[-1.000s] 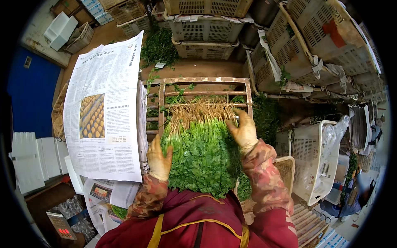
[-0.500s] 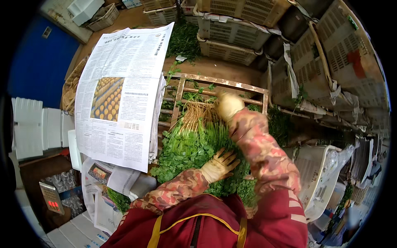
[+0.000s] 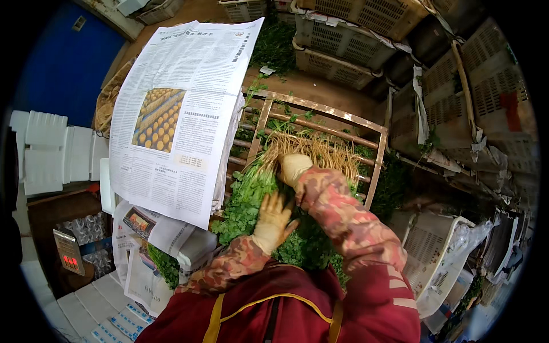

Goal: The person retrieves bunches of cilantro from a basket, arranges them neatly on a metal rack, and transfers the bundles into a shipping box positioned on a digital scale.

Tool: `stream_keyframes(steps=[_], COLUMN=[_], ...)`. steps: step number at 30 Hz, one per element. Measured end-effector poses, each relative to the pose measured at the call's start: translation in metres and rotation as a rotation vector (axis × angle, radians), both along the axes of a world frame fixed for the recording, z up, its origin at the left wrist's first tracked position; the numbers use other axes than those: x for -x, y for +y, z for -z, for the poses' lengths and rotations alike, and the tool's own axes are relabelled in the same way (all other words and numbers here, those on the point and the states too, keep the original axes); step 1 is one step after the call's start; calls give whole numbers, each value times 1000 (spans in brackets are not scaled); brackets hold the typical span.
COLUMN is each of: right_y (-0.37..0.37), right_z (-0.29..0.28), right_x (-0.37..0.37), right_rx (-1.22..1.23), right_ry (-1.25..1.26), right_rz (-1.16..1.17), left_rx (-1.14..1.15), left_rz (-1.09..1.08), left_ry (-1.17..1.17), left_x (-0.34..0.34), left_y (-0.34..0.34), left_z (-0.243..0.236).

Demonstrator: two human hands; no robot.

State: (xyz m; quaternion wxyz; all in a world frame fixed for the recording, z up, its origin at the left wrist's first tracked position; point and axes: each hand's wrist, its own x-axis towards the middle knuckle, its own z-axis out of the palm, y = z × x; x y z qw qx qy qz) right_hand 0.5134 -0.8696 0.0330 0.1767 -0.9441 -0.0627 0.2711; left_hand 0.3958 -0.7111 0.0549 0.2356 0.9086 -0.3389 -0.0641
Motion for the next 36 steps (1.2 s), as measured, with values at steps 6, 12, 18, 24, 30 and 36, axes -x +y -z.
stream_keyframes(steps=[6, 12, 18, 24, 30, 36], right_y=[-153, -6, -151, -111, -185, -137], right_z=[40, -52, 14, -49, 58, -84], right_x=[-65, -4, -56, -5, -7, 33], right_rx=[-269, 149, -540, -39, 58, -272], right_ry=[-312, -7, -336, -18, -338, -7], right_rz=[900, -54, 1035, 323, 675, 391], left_rx=[28, 6, 103, 9, 136, 174], left_rz=[50, 54, 71, 20, 538, 504], left_ry=[66, 38, 66, -51, -120, 37], left_x=[19, 18, 17, 5, 21, 21], left_y=[1, 3, -2, -2, -70, -64], left_z=[24, 31, 23, 2, 15, 27])
